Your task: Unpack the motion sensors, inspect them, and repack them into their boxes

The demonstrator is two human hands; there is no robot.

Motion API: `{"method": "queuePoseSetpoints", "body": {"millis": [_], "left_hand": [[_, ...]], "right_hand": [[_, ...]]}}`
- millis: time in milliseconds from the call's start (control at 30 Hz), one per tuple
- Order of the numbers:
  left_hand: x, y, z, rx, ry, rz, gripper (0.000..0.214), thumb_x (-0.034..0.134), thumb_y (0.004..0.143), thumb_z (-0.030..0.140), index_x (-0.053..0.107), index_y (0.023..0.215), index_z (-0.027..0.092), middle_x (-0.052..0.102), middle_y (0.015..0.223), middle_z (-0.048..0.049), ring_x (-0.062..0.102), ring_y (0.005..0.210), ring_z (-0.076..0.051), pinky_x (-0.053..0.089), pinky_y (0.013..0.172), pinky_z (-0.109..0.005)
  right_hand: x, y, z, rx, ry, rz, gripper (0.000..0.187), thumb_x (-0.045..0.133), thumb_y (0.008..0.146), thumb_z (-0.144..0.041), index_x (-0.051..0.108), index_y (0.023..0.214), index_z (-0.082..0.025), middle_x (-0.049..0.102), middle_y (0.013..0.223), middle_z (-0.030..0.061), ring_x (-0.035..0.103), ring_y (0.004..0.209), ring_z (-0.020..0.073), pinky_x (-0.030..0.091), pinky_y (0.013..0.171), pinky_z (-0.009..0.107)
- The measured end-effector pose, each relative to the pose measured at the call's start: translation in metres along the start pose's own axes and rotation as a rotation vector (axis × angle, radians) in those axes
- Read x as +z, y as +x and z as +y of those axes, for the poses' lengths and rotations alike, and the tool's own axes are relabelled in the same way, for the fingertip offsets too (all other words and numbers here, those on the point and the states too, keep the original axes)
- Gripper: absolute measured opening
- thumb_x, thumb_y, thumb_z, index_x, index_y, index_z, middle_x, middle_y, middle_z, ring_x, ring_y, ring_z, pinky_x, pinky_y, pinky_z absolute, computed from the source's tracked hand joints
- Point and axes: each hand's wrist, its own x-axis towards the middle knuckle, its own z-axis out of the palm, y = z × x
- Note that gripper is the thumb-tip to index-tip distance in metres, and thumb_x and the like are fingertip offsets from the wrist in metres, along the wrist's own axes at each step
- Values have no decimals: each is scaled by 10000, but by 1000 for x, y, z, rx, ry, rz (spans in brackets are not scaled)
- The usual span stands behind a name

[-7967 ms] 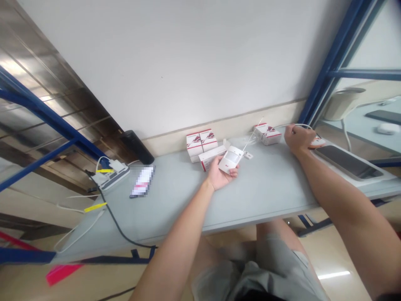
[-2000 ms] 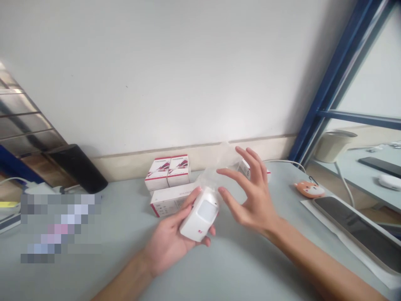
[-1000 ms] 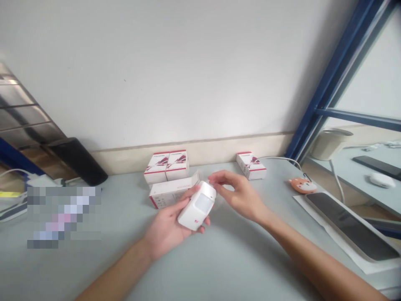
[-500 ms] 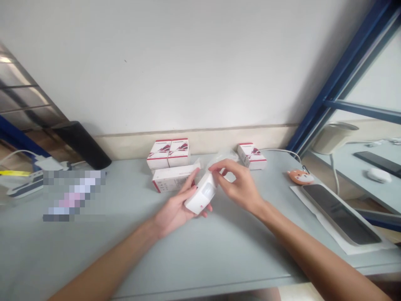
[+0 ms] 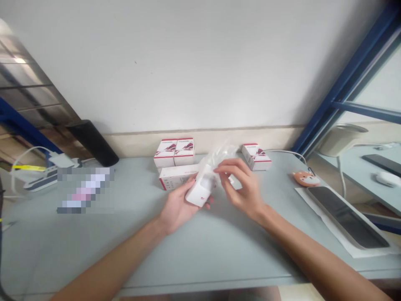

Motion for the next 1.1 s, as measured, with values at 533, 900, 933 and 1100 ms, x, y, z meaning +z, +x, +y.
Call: {"method": "queuePoseSetpoints", "body": {"millis": [533,900,933,1100], "left_hand": [[1,1,4,-27,-46,3,297,540,1001,353,648,1192,153,721,1091,-158,712,795,-296,446,741,-402],[-6,6,-5,86,36,22,300,622,997,259,663,1291,214,687,1357,-97,647,1222,-282,443,1049,-419],[-7,8,-7,116,105,40,310,644,986,242,674,1294,221,680,1384,-84,611,1284,-271,409,1097,-402],[-14,14,-14,235,391,88,383,732,884,152,725,1264,207,692,1394,-87,508,1422,-310,325,1179,-398]], "right_hand": [[-7,9,-4,979,653,-378,511,728,879,-635,657,1150,-207,706,1132,107,671,996,228,563,851,384],[-15,11,3,730,545,-451,399,755,898,-530,709,1165,-236,749,1142,69,682,1064,260,534,977,445],[-18,13,4,700,506,-447,380,760,894,-510,709,1153,-236,749,1141,65,683,1056,260,533,978,450],[-28,18,12,559,280,-539,291,810,829,-385,724,1059,-230,749,1099,48,674,1003,252,533,922,426]]}}
